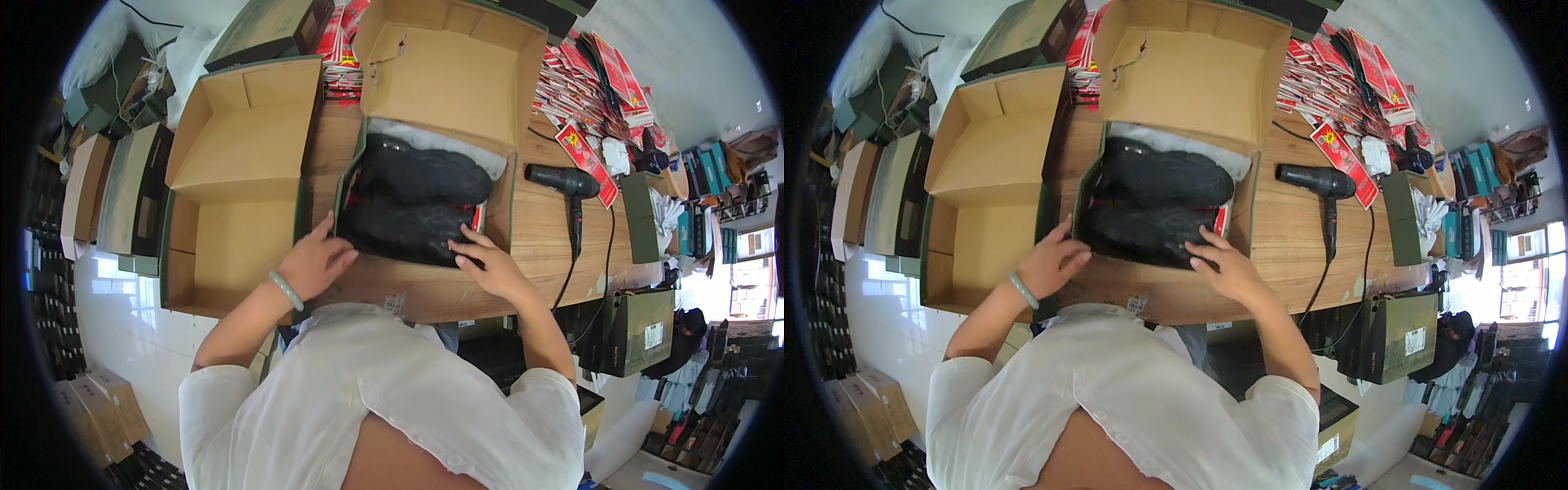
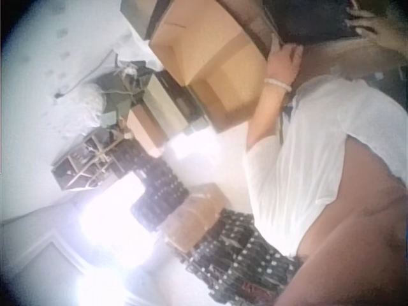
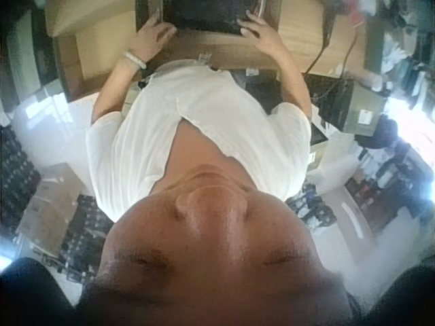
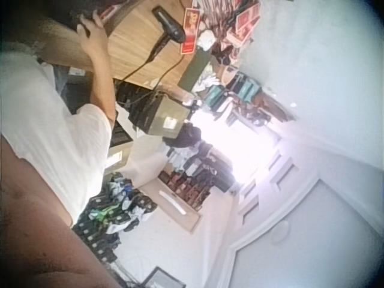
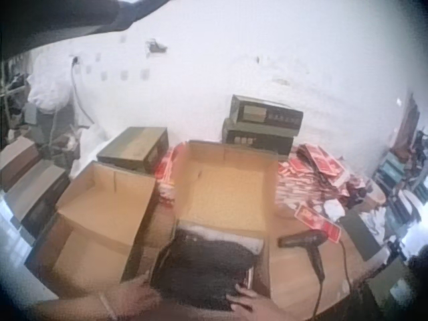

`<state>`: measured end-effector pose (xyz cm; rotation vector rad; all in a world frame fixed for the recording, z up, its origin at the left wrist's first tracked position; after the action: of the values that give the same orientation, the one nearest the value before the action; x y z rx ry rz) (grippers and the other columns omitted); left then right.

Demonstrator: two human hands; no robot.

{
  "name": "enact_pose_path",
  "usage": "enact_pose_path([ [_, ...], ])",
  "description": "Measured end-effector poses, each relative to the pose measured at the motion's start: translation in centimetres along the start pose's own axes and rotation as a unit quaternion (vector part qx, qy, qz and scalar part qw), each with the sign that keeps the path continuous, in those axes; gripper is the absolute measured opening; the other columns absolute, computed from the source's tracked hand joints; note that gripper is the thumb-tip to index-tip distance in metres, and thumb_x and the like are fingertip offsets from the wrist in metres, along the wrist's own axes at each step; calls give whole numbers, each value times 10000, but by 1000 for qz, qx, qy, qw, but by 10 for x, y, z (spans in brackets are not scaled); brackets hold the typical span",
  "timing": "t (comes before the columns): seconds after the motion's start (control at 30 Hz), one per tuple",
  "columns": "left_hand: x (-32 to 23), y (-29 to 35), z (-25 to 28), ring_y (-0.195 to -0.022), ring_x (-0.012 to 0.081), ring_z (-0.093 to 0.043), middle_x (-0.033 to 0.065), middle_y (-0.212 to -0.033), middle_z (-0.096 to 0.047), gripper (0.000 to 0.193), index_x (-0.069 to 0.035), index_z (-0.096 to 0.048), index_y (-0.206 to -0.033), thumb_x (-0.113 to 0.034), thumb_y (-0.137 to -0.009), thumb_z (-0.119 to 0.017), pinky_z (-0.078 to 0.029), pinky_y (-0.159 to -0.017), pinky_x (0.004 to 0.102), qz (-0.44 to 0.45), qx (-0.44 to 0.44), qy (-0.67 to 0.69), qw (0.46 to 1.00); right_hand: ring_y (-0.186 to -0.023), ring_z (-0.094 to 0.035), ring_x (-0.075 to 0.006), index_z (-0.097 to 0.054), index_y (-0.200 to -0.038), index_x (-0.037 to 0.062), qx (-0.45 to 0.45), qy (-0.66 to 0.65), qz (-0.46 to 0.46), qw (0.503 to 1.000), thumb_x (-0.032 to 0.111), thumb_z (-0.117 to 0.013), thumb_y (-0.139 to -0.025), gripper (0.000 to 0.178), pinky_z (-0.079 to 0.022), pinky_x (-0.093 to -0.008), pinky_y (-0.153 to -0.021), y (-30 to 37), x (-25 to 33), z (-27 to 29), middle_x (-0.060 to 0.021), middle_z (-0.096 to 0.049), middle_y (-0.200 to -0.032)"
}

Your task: The person places a pair of black shoes into a green shoebox, covers them with tissue paper, closes the box, and uses a handheld barcode scanner to scan the label. The person then places the box aside and repeats the process with another pair of shoes.

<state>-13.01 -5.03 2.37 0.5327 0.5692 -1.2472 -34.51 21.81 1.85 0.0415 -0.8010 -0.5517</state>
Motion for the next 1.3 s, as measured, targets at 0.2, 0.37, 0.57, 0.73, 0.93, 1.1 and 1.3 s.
enact_pose_path([
  [0.2, -16, 18, -2, -1173, 498, -534, 384, -1459, -289, 371, -152, -706, -1070, -469, -894, -628, -438, -1012, 464, 43, 79, -26, 996, -985, -669, -313, -715, -1040, 71, -114, 37, -62, 991, 344, -628, -928, 308, -513, -384, -824, -46, 4, 56, -173, -683, -1084],
  [0.37, -13, 17, -2, -1178, 476, -536, 371, -1484, -254, 420, -149, -676, -1112, -475, -847, -679, -429, -1027, 453, 6, 70, -96, 993, -904, -674, -327, -721, -1000, 65, -220, 167, 23, 961, 346, -692, -853, 318, -518, -407, -795, -139, -2, 29, -183, -702, -954],
  [0.57, -2, 23, -2, -1129, 446, -567, 337, -1462, -331, 346, -136, -677, -1033, -412, -825, -707, -449, -990, 457, -12, 76, -112, 991, -867, -642, -345, -728, -869, 62, -272, 245, -20, 930, 310, -695, -827, 253, -497, -443, -772, -172, 11, 9, -151, -689, -877],
  [0.73, 4, 22, -13, -1000, 441, -626, 332, -1438, -373, 231, -125, -660, -954, -338, -865, -678, -500, -900, 452, -15, 35, -52, 998, -853, -589, -324, -669, -832, 96, -484, 247, 155, 825, 111, -599, -860, 76, -458, -448, -756, -130, 39, 77, -103, -623, -908],
  [0.93, 12, 15, -19, -1000, 448, -622, 317, -1444, -378, 205, -106, -646, -1017, -232, -863, -696, -493, -913, 452, -33, 66, -37, 997, -793, -620, -315, -608, -869, 114, -630, 273, 216, 694, 95, -611, -854, 24, -489, -437, -653, -106, 136, 204, -72, -621, -897],
  [1.1, 5, 55, 20, -1329, 414, -419, 298, -1442, -402, 529, -108, -495, -1369, -311, -905, -647, -304, -1124, 485, -83, -118, -82, 986, -774, -612, -330, -635, -840, 55, -771, 265, 273, 510, 159, -594, -890, 122, -475, -416, -676, -66, 222, 292, -123, -631, -815],
  [1.3, 77, 91, -4, -1214, 421, -516, 297, -1302, -530, 754, -29, -293, -1480, -316, -885, -657, -398, -1044, 457, 81, -147, -37, 985, -845, -640, -339, -651, -994, -8, -763, 232, 283, 533, 118, -539, -923, 183, -478, -383, -752, -22, 302, 328, -219, -657, -887],
])
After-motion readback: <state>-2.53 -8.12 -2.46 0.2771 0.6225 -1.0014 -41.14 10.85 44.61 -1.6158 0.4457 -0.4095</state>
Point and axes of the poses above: each hand's wrist, its own y-axis away from the middle knuckle, its own z-axis out of the back of the hand, x = y × z, the point moved 2 cm from there along -y, towards the middle knuckle
